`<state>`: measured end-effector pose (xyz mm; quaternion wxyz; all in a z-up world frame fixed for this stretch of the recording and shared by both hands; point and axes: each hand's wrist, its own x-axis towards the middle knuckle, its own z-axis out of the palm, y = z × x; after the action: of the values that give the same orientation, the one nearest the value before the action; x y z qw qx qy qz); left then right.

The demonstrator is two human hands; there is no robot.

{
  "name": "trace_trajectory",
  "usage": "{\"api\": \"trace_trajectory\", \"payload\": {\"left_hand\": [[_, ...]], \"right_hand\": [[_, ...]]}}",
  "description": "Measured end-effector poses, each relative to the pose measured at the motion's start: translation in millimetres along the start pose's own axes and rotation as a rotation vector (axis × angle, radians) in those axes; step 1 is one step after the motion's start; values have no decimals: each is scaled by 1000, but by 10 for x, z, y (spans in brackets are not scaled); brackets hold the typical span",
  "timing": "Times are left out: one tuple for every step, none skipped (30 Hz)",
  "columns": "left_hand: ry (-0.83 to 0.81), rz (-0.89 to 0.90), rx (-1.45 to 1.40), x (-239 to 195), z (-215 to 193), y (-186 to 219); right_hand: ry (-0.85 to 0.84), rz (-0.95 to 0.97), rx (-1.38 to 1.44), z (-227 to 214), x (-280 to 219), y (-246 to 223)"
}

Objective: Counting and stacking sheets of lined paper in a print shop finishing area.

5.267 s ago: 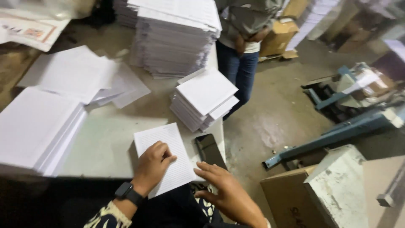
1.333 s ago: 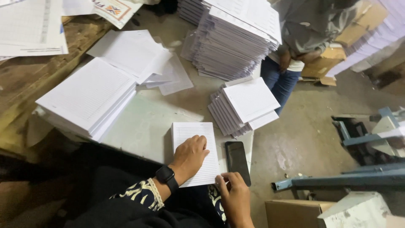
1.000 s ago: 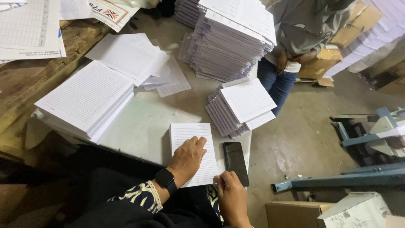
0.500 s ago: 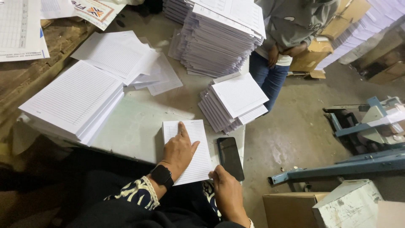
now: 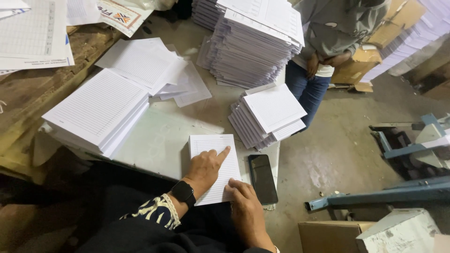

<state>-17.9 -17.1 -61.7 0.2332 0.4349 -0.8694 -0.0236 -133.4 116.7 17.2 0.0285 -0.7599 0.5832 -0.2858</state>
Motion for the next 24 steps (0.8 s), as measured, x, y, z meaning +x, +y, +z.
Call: {"api": "trace_trajectory", "payload": {"left_hand": [[22, -56, 90, 12, 18, -3], [42, -110, 176, 17, 47, 15], [42, -113, 173, 16, -77, -4], [-42, -200, 213, 40, -204, -31], [-126, -288, 252, 66, -331, -56], [-124, -284, 251, 88, -359, -119], [-189, -390, 228, 109, -387, -183], [-252, -500, 209, 120, -420, -266], [-250, -502, 211, 142, -509, -315], [-198, -542, 128, 124, -593, -347], [-147, -582, 44, 109, -675, -382], [-148, -584, 47, 103, -706, -347], [-82, -437, 176, 94, -740, -313], [-15, -292, 300, 81, -776, -269], [-17, -295, 301, 49, -743, -196], [142, -100, 220, 51, -708, -129], [299, 97, 140, 56, -672, -62], [302, 96, 139, 54, -706, -54], [-60, 64, 1, 58, -734, -42], [-427, 37, -140, 60, -754, -17], [-429, 45, -143, 95, -821, -67], [-415, -129, -122, 118, -892, -119], [-397, -303, -99, 144, -963, -171], [-403, -298, -96, 112, -840, -285]], "right_hand": [[-17, 32, 1, 6, 3, 3], [-35, 67, -2, 4, -12, 8], [-39, 66, -3, -2, -23, 24], [-77, 76, -13, -1, -26, 37], [-114, 87, -22, -4, -29, 51], [-112, 89, -25, -23, -25, 40], [-134, 103, -35, -41, -22, 28], [-157, 113, -41, -43, -11, 12], [-155, 110, -40, -57, 21, 8], [-162, 126, -27, -74, 17, -14], [-168, 142, -14, -90, 14, -35], [-169, 141, -11, -93, 24, -42], [-165, 130, -20, -96, 33, -53], [-164, 118, -32, -112, 37, -67], [-167, 116, -30, -101, 11, -69], [-181, 123, -42, -94, 17, -47], [-195, 130, -54, -89, 23, -23], [-194, 128, -56, -76, 27, -12], [-192, 115, -70, -66, 31, 8], [-188, 110, -85, -58, 14, 24], [-186, 117, -89, -88, 38, 25], [-177, 93, -48, -108, 42, 6], [-167, 69, -8, -128, 47, -13], [-164, 76, -5, -137, 24, -23]]}}
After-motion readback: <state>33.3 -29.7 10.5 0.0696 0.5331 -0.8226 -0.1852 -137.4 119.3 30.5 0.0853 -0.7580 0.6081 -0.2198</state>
